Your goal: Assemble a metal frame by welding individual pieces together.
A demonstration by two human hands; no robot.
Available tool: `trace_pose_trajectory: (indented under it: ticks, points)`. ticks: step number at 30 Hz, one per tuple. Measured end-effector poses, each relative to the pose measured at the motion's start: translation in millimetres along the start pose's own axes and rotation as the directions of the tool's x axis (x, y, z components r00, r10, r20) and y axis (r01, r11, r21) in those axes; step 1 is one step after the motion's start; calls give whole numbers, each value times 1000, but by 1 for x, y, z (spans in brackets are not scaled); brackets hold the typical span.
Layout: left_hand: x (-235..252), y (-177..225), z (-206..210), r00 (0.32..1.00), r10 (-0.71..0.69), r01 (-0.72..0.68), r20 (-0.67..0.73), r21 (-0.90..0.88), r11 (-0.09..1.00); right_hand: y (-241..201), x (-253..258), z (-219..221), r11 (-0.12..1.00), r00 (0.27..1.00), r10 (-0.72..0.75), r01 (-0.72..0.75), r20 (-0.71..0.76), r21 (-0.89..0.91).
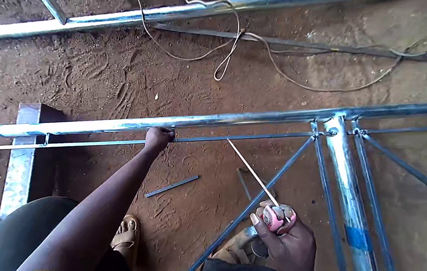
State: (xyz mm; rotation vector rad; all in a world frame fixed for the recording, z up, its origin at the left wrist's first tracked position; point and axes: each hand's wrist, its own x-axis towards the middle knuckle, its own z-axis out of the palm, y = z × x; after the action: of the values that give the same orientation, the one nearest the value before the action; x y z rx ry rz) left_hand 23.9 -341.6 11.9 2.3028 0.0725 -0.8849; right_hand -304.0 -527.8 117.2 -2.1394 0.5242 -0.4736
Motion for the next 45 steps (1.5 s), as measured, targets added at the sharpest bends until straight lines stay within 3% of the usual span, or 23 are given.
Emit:
trace_pose_trajectory:
  ticks: [6, 12, 16, 24, 34, 39, 45]
  points:
    - [11, 3, 2, 992, -100, 96, 81, 51, 994, 16, 40, 16, 986, 988, -145, 149, 55, -72]
    - [6, 16, 0, 984, -96, 77, 153, 123, 989, 4, 95, 26, 942, 947, -317, 307, 56, 139]
    - [1, 18, -3, 983, -63, 40, 170, 131, 991, 9, 117, 37, 904, 911, -408, 394, 57, 164]
    - [14, 0, 2, 980, 35, -67, 195, 160, 985, 19, 120, 54, 908, 910, -397, 370, 121, 196]
    - [13, -3, 3, 983, 56, -88, 172, 182, 979, -14, 132, 58, 949, 916, -279, 309, 289, -63]
    - [6, -2, 2, 984, 90, -114, 154, 159, 981, -18, 141, 71, 891, 890, -375, 423, 260, -161]
    - [16, -11, 8, 982, 126, -153, 141, 198, 968, 14, 129, 85, 771, 811, -504, 578, 297, -267]
